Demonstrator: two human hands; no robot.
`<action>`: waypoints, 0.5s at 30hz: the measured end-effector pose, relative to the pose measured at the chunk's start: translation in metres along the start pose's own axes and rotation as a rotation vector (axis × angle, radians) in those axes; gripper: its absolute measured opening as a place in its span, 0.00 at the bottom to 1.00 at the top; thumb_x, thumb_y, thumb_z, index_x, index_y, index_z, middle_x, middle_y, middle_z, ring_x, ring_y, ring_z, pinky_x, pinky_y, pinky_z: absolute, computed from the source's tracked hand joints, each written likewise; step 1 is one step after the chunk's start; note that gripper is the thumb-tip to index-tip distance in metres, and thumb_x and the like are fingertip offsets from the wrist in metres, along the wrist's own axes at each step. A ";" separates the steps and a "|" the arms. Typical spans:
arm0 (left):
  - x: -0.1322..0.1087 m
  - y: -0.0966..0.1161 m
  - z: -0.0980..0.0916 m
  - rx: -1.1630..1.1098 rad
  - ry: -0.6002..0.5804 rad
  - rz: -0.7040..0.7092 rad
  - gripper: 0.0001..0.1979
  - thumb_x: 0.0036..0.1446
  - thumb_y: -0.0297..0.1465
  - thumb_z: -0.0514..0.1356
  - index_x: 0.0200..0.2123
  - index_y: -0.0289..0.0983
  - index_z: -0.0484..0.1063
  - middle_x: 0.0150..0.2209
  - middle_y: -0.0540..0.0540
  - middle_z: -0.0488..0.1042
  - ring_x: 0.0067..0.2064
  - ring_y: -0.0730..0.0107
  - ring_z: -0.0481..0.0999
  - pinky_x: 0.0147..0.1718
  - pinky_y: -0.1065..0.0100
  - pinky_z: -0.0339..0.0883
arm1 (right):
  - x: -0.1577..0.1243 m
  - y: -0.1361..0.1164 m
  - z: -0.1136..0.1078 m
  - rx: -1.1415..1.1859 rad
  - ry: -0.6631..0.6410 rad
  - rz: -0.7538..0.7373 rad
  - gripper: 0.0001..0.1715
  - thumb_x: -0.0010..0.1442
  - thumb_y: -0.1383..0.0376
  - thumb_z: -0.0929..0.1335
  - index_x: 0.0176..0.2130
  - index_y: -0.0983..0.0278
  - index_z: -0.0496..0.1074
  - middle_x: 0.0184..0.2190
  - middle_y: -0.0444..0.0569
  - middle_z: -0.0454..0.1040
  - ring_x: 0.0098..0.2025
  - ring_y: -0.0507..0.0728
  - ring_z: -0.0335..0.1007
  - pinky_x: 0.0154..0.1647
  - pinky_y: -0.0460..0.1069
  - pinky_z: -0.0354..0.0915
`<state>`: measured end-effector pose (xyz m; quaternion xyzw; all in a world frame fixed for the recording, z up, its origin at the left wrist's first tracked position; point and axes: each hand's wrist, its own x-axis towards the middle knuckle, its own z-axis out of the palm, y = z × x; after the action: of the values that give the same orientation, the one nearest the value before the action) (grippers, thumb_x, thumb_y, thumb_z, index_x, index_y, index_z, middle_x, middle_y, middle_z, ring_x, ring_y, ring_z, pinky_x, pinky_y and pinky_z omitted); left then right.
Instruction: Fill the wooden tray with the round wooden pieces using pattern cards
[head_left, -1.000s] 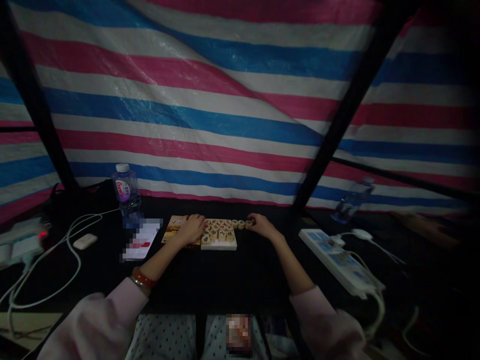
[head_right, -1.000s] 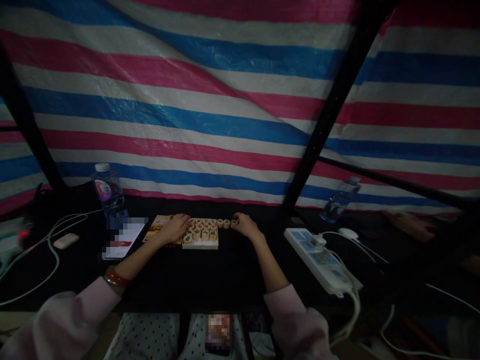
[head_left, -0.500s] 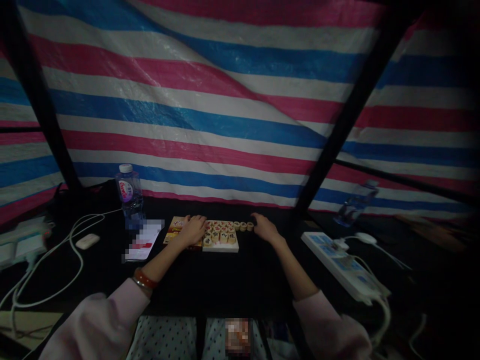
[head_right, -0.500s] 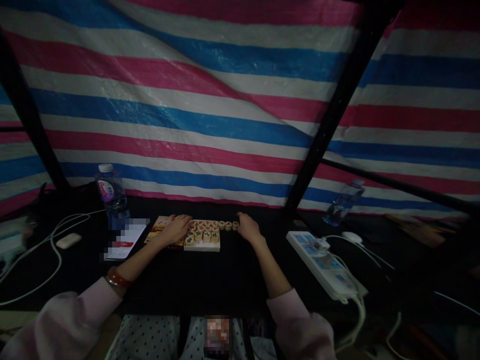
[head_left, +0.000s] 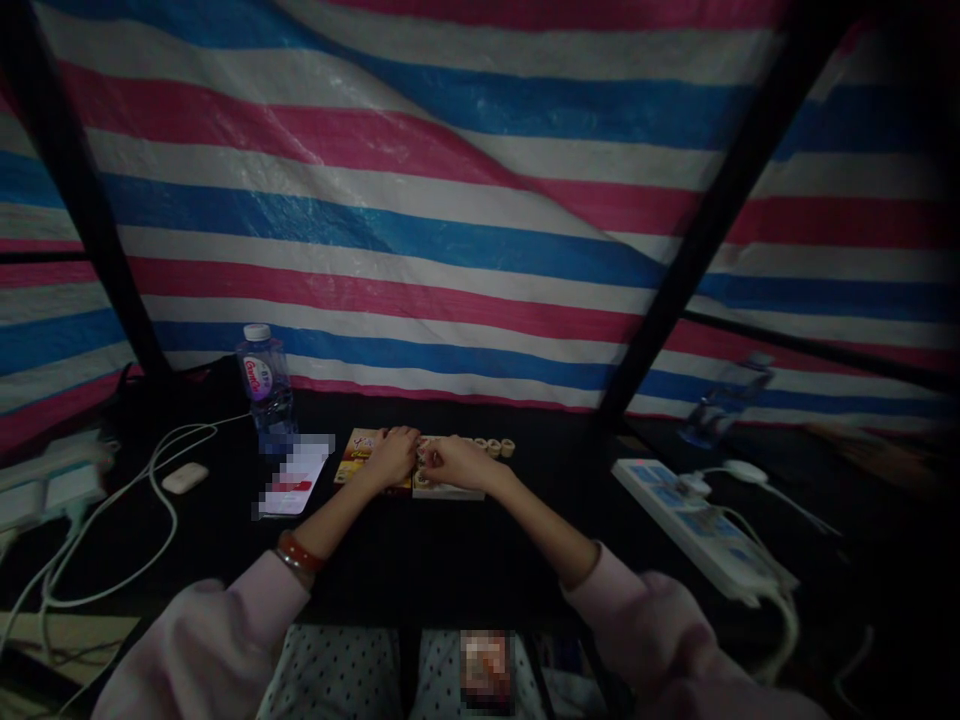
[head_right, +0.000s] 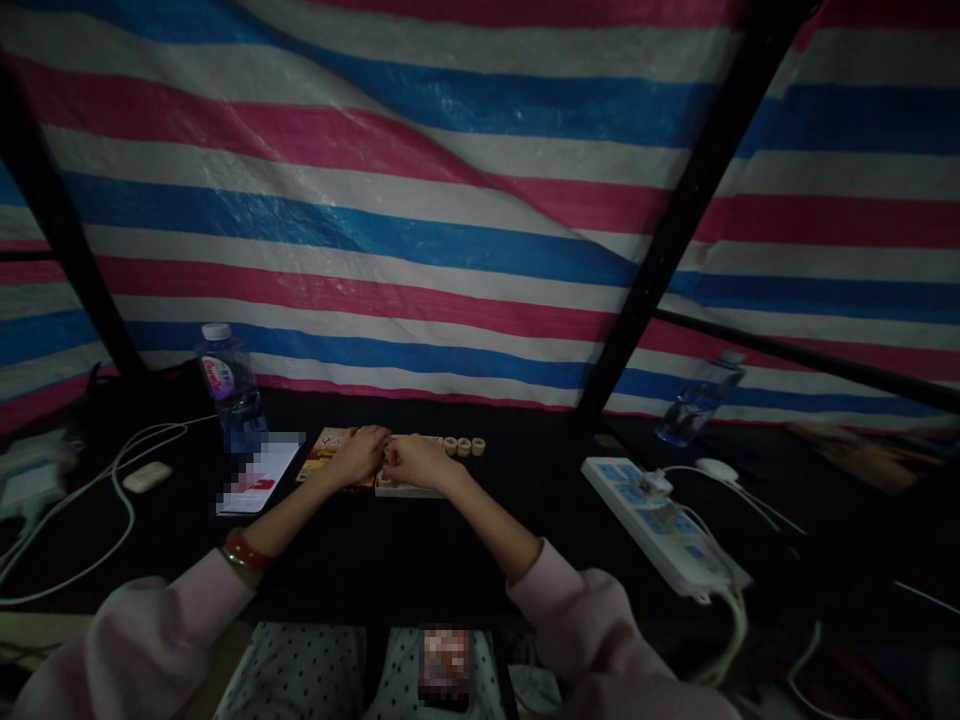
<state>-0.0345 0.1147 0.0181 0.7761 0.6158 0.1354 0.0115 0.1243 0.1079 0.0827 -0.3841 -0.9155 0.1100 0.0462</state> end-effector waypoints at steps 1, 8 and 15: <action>0.000 0.000 0.000 -0.004 0.001 0.001 0.14 0.61 0.28 0.46 0.45 0.37 0.67 0.48 0.40 0.71 0.51 0.59 0.68 0.50 0.57 0.56 | 0.002 -0.003 0.000 -0.010 -0.017 0.015 0.06 0.52 0.62 0.68 0.29 0.63 0.73 0.27 0.45 0.75 0.29 0.52 0.70 0.23 0.44 0.50; -0.002 -0.001 -0.001 -0.028 0.008 0.004 0.14 0.58 0.27 0.49 0.46 0.36 0.66 0.48 0.39 0.71 0.52 0.58 0.67 0.50 0.57 0.56 | 0.015 -0.013 0.003 -0.038 -0.159 0.075 0.04 0.47 0.66 0.68 0.25 0.65 0.73 0.25 0.48 0.76 0.25 0.53 0.70 0.20 0.43 0.52; -0.002 0.000 -0.002 -0.036 0.009 -0.006 0.14 0.57 0.26 0.49 0.45 0.37 0.67 0.48 0.39 0.71 0.52 0.58 0.67 0.50 0.57 0.56 | 0.018 -0.031 0.002 -0.097 -0.180 0.194 0.10 0.44 0.70 0.68 0.32 0.68 0.74 0.26 0.51 0.77 0.24 0.53 0.71 0.20 0.43 0.56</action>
<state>-0.0358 0.1122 0.0194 0.7732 0.6158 0.1498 0.0229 0.0893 0.0994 0.0880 -0.4614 -0.8787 0.1035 -0.0658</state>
